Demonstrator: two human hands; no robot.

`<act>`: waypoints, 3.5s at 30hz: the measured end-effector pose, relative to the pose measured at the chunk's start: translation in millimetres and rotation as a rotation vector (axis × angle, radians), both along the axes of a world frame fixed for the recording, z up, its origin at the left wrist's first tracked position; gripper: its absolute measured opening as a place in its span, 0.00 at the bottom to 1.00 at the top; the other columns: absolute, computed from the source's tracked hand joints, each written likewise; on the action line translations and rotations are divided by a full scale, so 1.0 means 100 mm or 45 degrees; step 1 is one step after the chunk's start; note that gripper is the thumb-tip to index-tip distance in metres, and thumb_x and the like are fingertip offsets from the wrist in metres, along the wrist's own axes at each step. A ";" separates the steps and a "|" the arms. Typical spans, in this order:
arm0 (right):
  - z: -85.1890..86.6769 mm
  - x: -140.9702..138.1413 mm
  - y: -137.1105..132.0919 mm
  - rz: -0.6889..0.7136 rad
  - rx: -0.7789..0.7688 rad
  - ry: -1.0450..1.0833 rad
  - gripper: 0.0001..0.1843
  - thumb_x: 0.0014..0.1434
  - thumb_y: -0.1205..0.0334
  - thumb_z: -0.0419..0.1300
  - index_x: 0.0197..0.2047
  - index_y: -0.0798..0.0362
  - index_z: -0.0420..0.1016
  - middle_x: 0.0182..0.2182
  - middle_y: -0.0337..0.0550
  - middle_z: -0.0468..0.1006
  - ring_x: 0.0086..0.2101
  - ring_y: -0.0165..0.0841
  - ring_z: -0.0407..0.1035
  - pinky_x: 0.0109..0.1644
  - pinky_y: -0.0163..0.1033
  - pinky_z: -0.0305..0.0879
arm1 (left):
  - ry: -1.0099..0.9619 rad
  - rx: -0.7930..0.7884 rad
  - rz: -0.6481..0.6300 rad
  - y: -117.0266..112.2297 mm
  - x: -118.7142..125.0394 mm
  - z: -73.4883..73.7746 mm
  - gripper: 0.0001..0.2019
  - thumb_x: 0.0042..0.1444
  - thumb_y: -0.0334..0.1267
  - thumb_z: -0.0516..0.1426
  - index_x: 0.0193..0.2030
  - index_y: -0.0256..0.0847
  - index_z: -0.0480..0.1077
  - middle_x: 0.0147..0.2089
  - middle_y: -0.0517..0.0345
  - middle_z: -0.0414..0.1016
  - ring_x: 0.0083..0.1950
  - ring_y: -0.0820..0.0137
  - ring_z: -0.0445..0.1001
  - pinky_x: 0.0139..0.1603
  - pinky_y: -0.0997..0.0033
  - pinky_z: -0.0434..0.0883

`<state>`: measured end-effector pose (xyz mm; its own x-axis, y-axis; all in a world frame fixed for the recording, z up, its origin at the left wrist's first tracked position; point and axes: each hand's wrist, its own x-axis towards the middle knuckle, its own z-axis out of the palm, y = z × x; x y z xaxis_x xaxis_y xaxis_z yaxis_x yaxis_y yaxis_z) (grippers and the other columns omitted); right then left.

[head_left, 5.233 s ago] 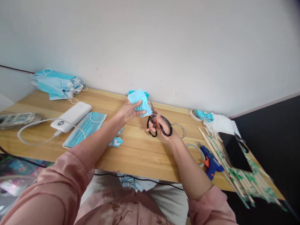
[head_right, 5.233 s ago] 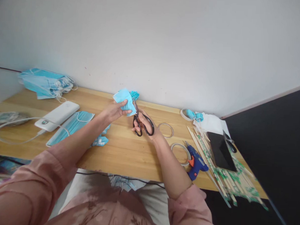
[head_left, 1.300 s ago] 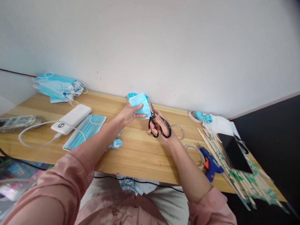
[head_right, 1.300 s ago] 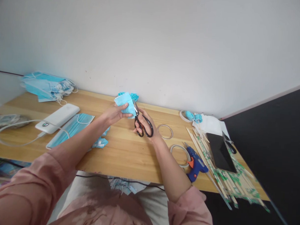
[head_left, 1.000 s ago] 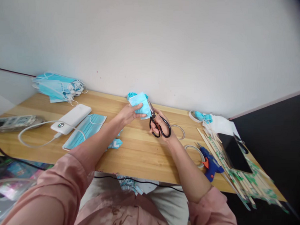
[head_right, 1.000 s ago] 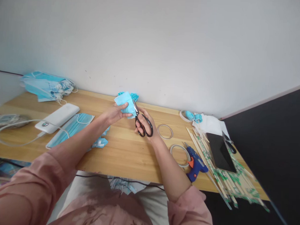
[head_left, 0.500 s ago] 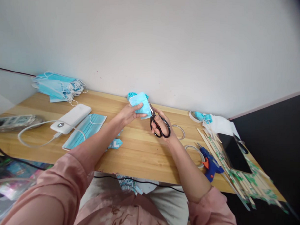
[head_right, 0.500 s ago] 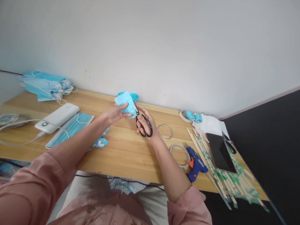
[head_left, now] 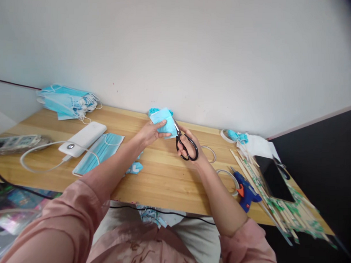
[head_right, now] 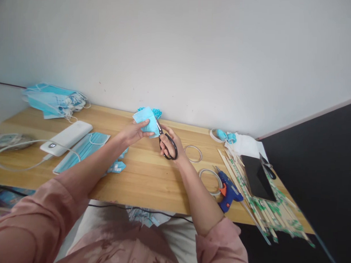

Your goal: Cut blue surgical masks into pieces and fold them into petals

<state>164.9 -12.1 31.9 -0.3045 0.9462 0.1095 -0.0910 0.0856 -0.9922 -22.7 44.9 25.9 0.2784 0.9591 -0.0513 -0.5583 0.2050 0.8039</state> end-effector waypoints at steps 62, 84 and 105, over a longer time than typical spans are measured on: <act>-0.02 -0.02 -0.01 -0.043 0.017 0.045 0.40 0.55 0.37 0.63 0.62 0.53 0.62 0.17 0.24 0.66 0.11 0.20 0.52 0.20 0.32 0.66 | 0.042 -0.005 -0.085 -0.09 0.06 0.05 0.14 0.52 0.36 0.68 0.43 0.32 0.74 0.40 0.48 0.82 0.35 0.65 0.81 0.39 0.61 0.82; -0.05 0.10 0.06 0.192 0.000 0.024 0.46 0.56 0.32 0.59 0.67 0.53 0.56 0.20 0.24 0.66 0.14 0.21 0.55 0.35 0.37 0.74 | 0.058 0.057 -0.040 0.00 0.01 -0.03 0.21 0.48 0.44 0.71 0.45 0.36 0.74 0.41 0.50 0.82 0.37 0.65 0.81 0.35 0.64 0.82; -0.10 0.13 0.09 0.240 -0.059 0.049 0.43 0.59 0.34 0.58 0.68 0.50 0.55 0.19 0.26 0.68 0.14 0.22 0.55 0.33 0.38 0.74 | 0.149 0.039 -0.064 0.01 0.03 -0.10 0.24 0.46 0.45 0.71 0.47 0.34 0.74 0.43 0.45 0.81 0.39 0.60 0.81 0.33 0.63 0.82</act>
